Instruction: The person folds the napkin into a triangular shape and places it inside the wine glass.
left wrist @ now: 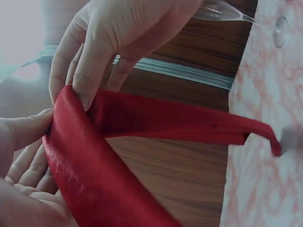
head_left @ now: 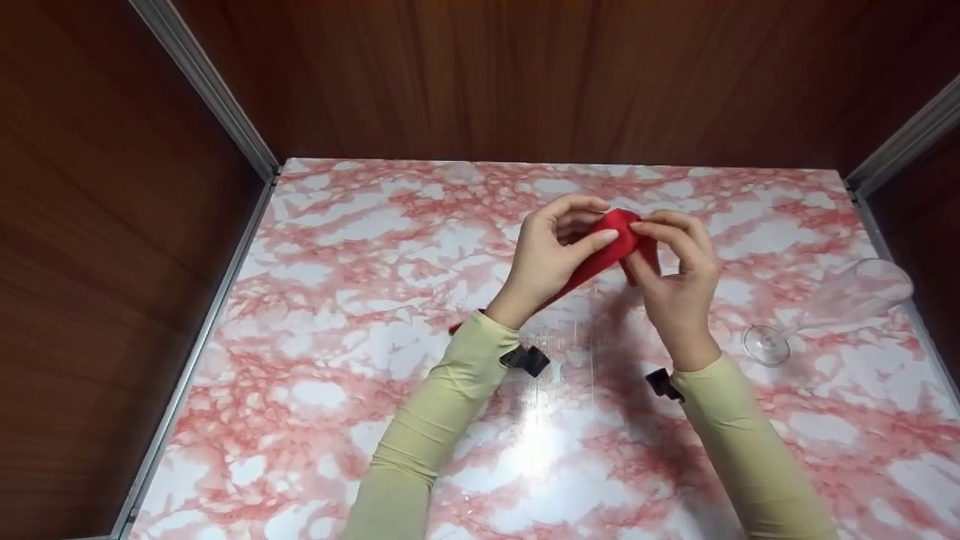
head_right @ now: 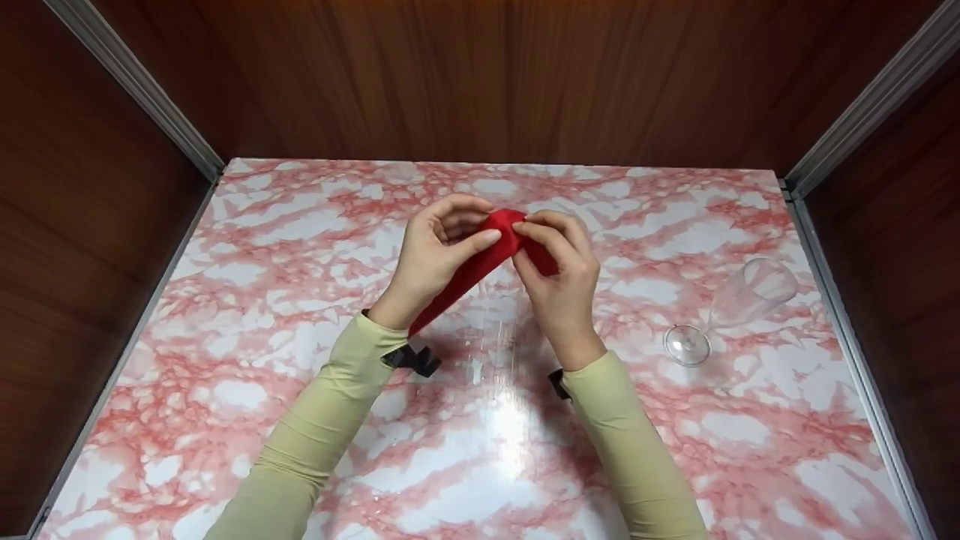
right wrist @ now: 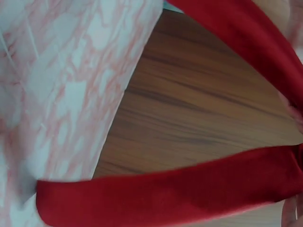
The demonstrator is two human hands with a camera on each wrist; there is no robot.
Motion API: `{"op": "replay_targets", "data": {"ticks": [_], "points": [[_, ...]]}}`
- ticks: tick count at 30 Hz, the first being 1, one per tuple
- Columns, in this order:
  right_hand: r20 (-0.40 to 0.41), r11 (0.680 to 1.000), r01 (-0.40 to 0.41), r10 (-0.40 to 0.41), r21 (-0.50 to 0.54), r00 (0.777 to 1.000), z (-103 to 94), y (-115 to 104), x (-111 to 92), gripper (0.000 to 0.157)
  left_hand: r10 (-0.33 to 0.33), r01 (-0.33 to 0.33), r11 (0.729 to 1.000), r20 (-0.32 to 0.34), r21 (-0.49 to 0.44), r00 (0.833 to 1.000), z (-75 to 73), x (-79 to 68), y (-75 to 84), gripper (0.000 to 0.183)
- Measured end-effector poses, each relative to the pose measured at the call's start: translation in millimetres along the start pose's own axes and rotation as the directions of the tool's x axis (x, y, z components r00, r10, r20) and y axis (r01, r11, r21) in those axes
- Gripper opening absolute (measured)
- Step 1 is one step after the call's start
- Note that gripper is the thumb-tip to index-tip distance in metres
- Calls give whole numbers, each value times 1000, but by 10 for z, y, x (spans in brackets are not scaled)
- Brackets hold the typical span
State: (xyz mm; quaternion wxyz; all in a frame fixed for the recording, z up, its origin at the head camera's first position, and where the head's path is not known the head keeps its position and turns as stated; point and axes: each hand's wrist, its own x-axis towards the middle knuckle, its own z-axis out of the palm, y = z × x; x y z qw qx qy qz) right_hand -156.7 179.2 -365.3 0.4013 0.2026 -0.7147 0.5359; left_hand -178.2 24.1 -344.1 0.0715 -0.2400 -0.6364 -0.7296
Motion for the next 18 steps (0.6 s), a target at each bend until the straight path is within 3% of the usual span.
{"op": "replay_targets", "data": {"ticks": [4, 10, 14, 18], "points": [[-9, 994, -58, 59, 88, 998, -16, -7, 52, 18, -29, 32, 999, 87, -33, 996, -49, 2, 57, 37], [39, 966, -192, 188, 173, 981, -63, 0, 134, 17, -82, 103, 991, 228, -81, 970, -159, 1, 83, 53], [59, 959, -232, 226, 162, 972, -63, -13, 173, 17, -91, 120, 987, 246, -105, 965, -196, -6, 88, 57], [75, 954, -255, 247, 154, 966, -47, -47, 217, 17, -86, 112, 987, 209, -117, 974, -194, -9, 83, 57]]}}
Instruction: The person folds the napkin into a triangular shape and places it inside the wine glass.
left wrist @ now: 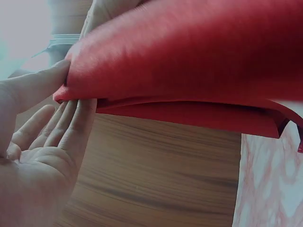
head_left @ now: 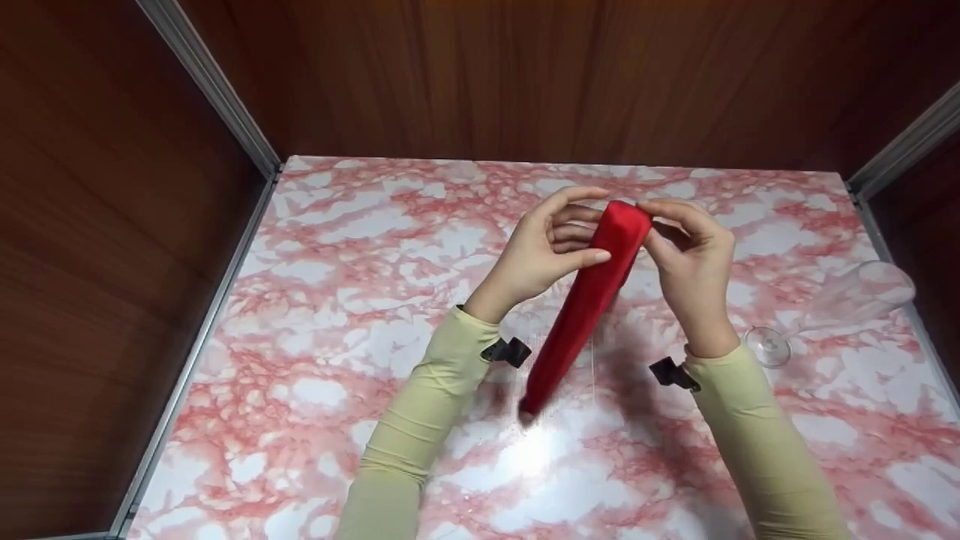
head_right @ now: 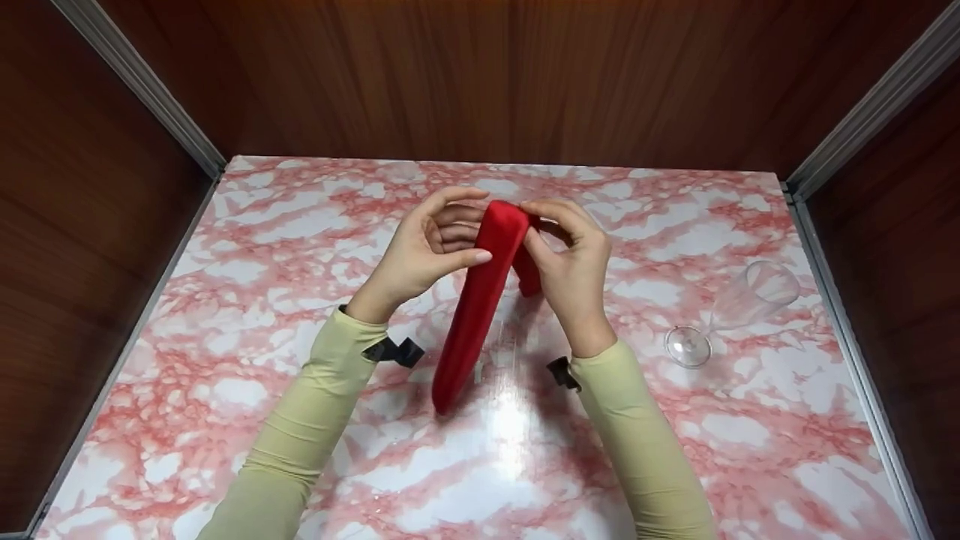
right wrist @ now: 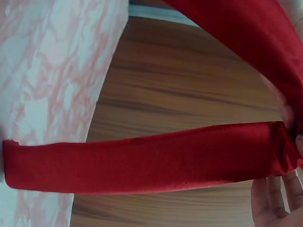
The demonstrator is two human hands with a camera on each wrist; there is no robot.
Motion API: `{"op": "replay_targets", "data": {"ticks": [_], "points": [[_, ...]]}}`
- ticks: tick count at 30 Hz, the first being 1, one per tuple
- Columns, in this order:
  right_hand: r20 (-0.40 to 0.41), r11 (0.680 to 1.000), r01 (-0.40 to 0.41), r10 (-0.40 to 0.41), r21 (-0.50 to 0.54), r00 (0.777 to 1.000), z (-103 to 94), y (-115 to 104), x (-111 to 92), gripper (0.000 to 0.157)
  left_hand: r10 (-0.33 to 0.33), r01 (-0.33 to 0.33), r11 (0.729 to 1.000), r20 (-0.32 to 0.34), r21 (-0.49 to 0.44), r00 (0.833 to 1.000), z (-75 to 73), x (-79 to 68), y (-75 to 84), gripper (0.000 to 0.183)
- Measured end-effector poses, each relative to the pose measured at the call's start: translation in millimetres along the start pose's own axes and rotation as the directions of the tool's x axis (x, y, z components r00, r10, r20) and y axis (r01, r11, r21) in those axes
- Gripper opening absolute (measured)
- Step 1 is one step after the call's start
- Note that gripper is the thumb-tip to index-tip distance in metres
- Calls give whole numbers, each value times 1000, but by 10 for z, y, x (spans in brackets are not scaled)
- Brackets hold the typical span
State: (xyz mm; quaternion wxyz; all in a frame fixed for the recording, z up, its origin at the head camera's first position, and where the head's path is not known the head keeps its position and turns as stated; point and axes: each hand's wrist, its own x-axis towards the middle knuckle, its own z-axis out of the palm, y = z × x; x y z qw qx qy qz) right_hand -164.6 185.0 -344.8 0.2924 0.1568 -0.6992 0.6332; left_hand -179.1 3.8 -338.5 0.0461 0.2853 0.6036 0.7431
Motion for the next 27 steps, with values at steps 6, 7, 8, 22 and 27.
{"op": "replay_targets", "data": {"ticks": [6, 7, 8, 22, 27], "points": [[20, 998, -27, 28, -65, 999, 53, -90, 69, 14, 54, -51, 998, -86, 35, 995, -9, 62, -128, 54], [26, 996, -28, 31, -87, 999, 57, -91, 82, 13, 69, -66, 997, -99, 37, 993, -11, 78, -150, 54], [32, 994, -34, 37, -109, 999, 61, -88, 96, 13, 80, -77, 996, -112, 33, 990, -8, 90, -154, 53], [199, 996, 59, -45, -64, 979, -25, 119, 189, 27, 164, -148, 985, -224, 88, 961, 109, 57, 169, 47], [191, 995, 43, -26, -86, 981, -20, 98, 201, 27, 218, -183, 969, -220, 168, 951, 120, 80, 153, 45]]}}
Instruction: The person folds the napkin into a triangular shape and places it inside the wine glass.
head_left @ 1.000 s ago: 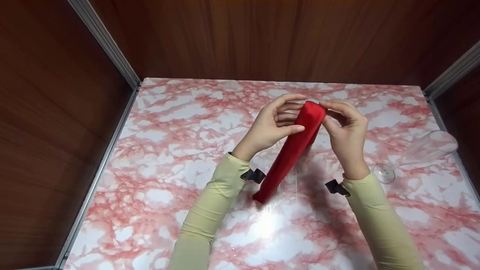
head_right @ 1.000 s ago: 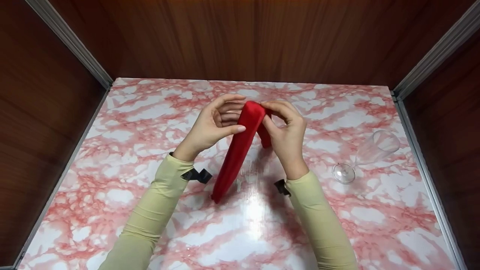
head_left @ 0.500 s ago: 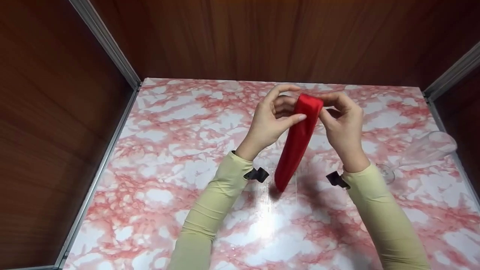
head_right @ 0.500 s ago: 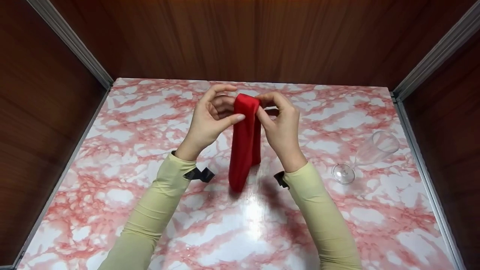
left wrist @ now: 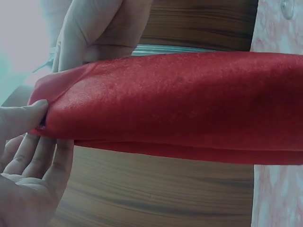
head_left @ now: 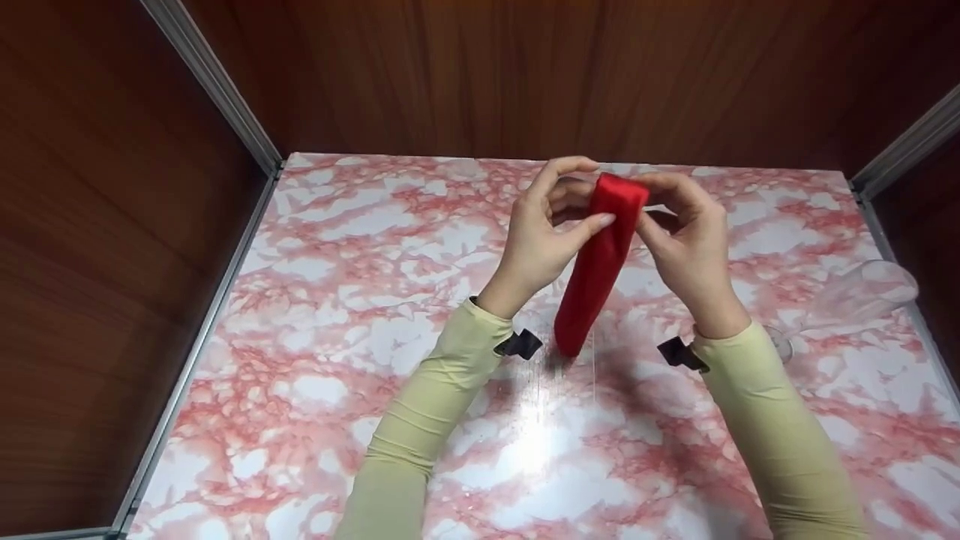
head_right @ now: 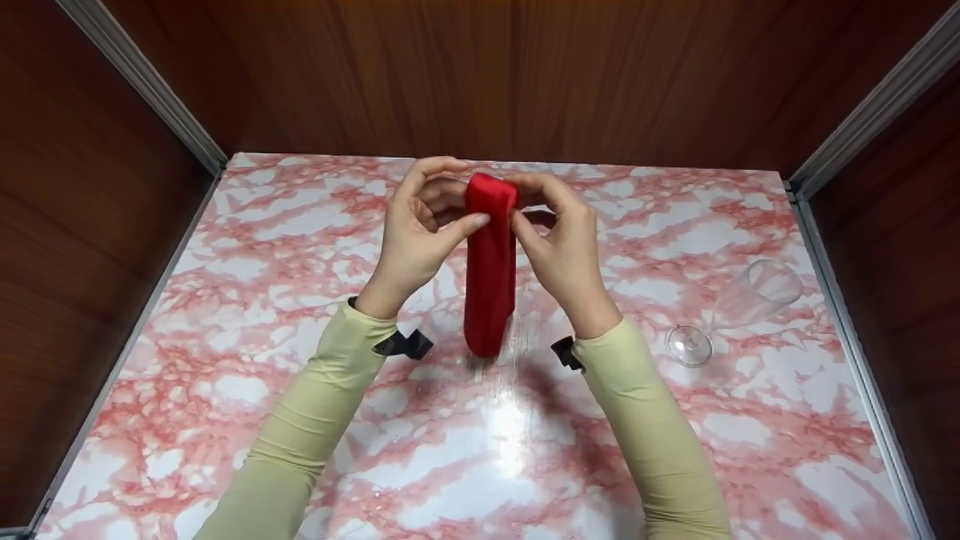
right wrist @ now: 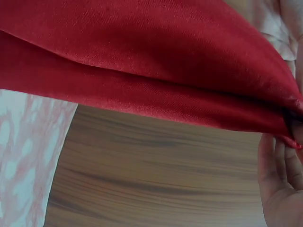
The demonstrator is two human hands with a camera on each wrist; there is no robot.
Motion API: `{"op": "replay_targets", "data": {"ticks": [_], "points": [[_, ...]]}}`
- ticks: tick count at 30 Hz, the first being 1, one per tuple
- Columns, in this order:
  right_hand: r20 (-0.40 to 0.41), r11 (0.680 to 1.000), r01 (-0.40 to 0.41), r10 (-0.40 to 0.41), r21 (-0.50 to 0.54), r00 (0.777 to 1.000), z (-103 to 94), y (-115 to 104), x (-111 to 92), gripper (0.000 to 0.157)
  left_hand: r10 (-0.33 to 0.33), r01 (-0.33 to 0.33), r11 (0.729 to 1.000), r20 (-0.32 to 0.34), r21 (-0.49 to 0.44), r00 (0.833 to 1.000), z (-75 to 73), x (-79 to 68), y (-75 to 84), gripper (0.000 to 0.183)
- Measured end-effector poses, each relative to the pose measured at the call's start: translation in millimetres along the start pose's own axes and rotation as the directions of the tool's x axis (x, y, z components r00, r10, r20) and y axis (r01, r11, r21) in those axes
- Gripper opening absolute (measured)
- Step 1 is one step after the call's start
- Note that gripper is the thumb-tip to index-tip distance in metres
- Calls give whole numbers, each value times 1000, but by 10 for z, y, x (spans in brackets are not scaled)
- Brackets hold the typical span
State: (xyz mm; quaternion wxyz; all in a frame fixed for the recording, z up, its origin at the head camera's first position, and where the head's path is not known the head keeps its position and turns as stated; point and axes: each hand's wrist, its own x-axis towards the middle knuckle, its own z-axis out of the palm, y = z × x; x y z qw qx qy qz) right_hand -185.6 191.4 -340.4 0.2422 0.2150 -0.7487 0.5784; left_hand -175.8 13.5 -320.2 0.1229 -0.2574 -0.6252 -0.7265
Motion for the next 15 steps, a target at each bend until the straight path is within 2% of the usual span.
{"op": "replay_targets", "data": {"ticks": [6, 10, 13, 15], "points": [[-17, 1000, -6, 7, 20, 1000, 25, -144, 26, 23, 67, -66, 995, -10, 74, 998, 23, 30, -182, 47], [-7, 999, -6, 6, 45, 1000, 34, -291, 23, 23, 88, -87, 994, -19, 67, 996, 26, 34, -229, 48], [17, 990, -21, 19, 143, 1000, 20, -320, 14, 23, 82, -81, 996, -28, 42, 996, 22, 29, -227, 48], [39, 970, -28, 19, 243, 999, -3, -250, 5, 24, 73, -72, 997, -33, 29, 997, 23, 27, -216, 48]]}}
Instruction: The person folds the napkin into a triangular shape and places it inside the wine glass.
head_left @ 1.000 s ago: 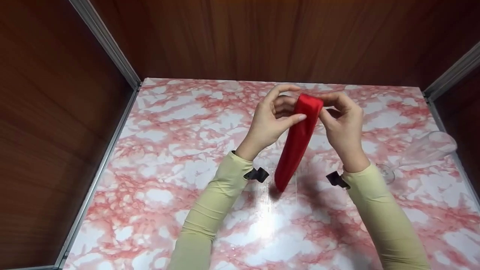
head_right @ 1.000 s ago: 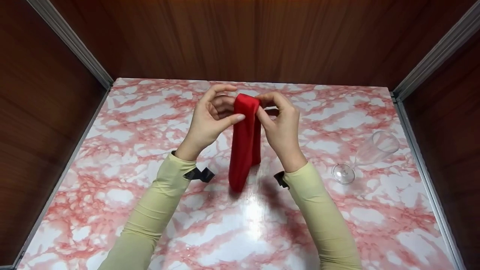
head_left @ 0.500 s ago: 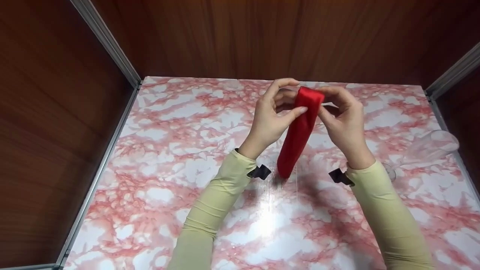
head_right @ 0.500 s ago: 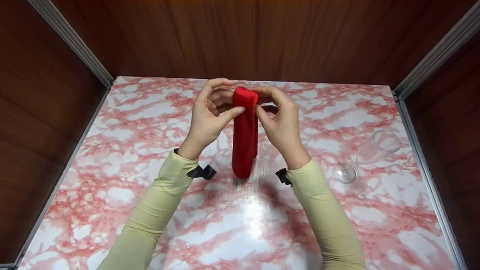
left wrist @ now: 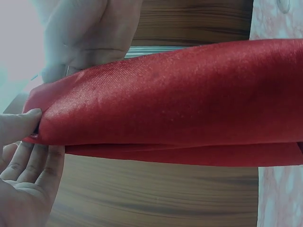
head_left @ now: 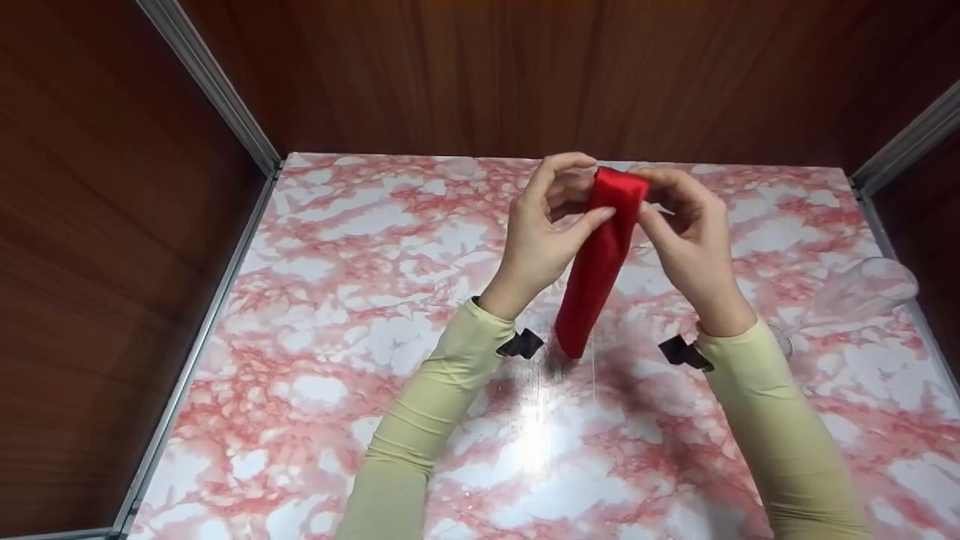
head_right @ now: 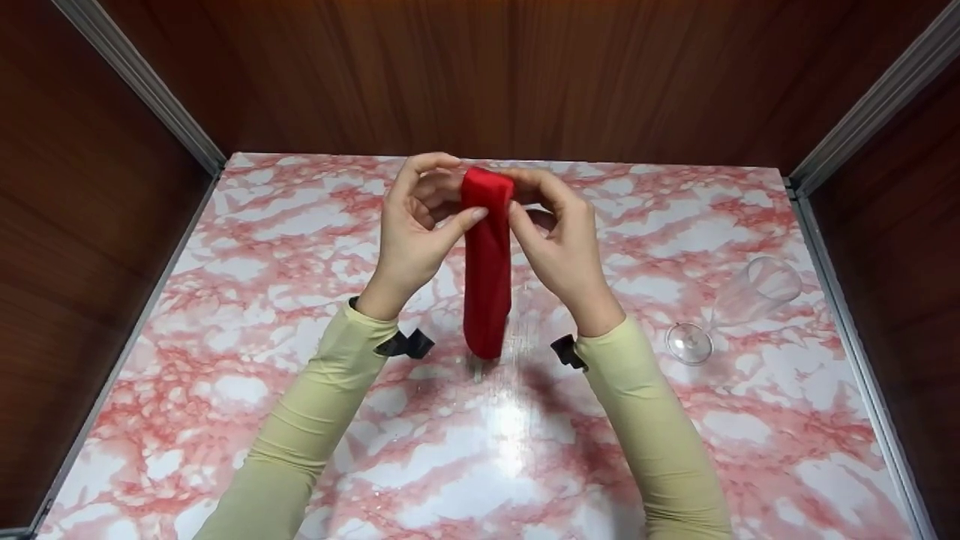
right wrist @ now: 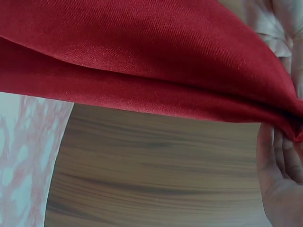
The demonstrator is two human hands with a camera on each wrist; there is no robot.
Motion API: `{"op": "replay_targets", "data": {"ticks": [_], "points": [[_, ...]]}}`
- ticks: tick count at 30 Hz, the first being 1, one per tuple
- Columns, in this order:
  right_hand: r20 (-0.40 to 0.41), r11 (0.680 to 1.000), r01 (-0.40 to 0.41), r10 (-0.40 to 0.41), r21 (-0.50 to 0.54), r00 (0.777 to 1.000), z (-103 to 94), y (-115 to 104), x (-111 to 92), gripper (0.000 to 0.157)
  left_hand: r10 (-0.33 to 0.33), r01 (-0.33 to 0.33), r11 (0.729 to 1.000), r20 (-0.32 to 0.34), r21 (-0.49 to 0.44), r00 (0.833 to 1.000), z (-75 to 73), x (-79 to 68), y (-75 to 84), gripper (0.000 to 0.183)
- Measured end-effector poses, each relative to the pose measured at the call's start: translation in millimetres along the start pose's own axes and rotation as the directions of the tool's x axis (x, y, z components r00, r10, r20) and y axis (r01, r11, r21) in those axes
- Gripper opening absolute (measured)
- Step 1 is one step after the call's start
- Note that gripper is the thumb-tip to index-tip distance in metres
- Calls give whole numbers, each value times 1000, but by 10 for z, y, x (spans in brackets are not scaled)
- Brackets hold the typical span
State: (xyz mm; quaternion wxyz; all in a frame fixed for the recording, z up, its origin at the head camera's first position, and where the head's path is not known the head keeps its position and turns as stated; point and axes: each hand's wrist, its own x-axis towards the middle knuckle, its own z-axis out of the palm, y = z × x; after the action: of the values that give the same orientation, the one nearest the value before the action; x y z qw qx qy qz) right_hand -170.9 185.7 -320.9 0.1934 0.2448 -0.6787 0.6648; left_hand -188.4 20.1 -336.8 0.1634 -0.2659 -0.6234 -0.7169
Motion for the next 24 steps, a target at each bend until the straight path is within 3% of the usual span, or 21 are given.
{"op": "replay_targets", "data": {"ticks": [3, 5, 11, 18, 24], "points": [[32, 992, -12, 8, 127, 999, -60, 103, -10, 28, -13, 13, 1000, -3, -6, 1000, -7, -4, 9, 48], [47, 988, -28, 21, 153, 999, -90, 164, -15, 32, -12, 12, 1000, -4, -5, 1000, -11, -6, 10, 48], [47, 988, -77, 72, 131, 996, -74, 113, -21, 38, -3, 3, 1000, 1, 2, 1000, -27, -35, 34, 47], [29, 992, -76, 73, 103, 997, -13, -15, -17, 35, -4, 4, 1000, -7, 5, 1000, -19, -82, 234, 43], [24, 995, -75, 74, 71, 997, -6, -11, -20, 34, -33, 33, 999, -13, -3, 999, -31, -104, 288, 43]]}}
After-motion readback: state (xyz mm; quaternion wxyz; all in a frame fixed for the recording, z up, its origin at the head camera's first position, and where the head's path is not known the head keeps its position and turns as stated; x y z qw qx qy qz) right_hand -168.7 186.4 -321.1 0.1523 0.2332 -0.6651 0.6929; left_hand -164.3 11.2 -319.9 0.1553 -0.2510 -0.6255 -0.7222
